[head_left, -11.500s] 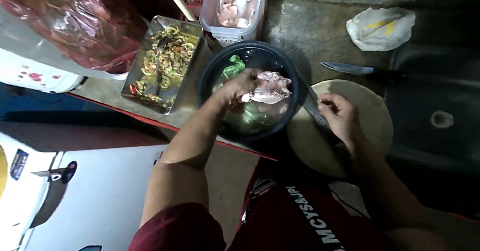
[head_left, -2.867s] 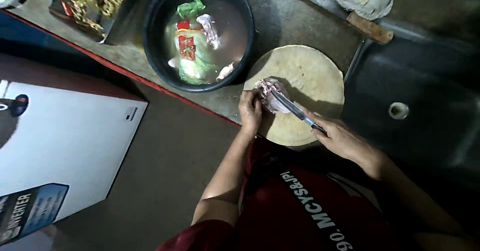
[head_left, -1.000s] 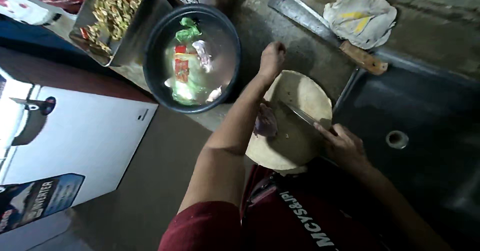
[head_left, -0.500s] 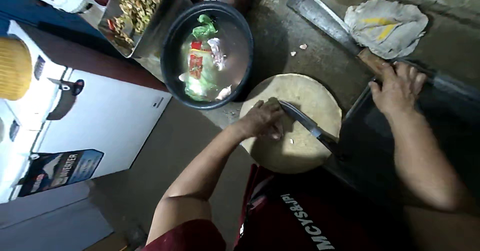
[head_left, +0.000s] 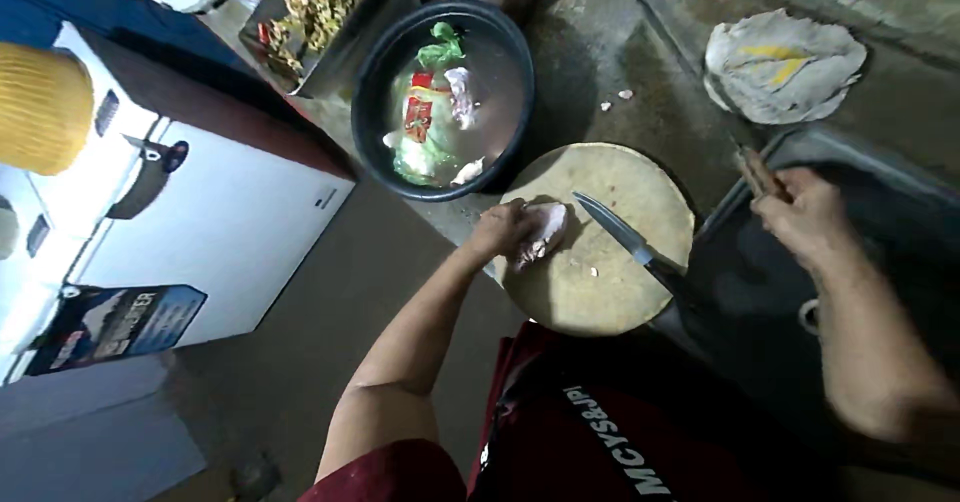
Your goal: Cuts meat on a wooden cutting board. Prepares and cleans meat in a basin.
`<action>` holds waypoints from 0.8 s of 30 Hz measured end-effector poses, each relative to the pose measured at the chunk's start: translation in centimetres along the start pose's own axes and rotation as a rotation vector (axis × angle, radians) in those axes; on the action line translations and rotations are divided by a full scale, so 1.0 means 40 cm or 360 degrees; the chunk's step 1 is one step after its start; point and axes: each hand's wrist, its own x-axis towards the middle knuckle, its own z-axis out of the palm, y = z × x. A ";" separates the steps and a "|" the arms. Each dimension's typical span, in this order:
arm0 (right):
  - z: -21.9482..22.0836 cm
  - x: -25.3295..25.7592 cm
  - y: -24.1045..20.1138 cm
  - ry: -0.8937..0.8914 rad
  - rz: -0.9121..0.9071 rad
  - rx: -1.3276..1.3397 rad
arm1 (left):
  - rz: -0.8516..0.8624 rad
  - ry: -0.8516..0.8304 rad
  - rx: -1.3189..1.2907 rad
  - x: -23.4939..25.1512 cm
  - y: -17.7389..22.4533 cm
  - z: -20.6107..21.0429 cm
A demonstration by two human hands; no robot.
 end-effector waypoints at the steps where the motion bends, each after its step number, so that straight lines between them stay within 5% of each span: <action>1: 0.011 -0.064 0.014 -0.0022 0.0026 0.0067 | -0.0029 0.0022 -0.0133 -0.001 -0.013 0.006; 6: 0.099 -0.422 0.122 -0.0265 0.0098 0.0288 | -0.0012 0.0158 -0.0416 -0.041 -0.043 0.032; 10: 0.131 -0.587 0.123 -0.0363 0.0212 0.0341 | 0.0036 0.0259 -0.0680 -0.050 -0.110 0.059; 17: 0.152 -0.567 0.183 -0.0300 0.0096 0.0067 | -0.0036 0.0138 -0.1130 -0.089 -0.091 0.099; 21: 0.207 -0.515 0.136 -0.0199 0.0162 0.0264 | 0.0000 0.0148 -0.1300 -0.071 0.019 0.122; 24: 0.289 -0.528 0.073 -0.0077 0.0163 0.0622 | 0.0104 0.0243 -0.1044 -0.041 0.053 0.166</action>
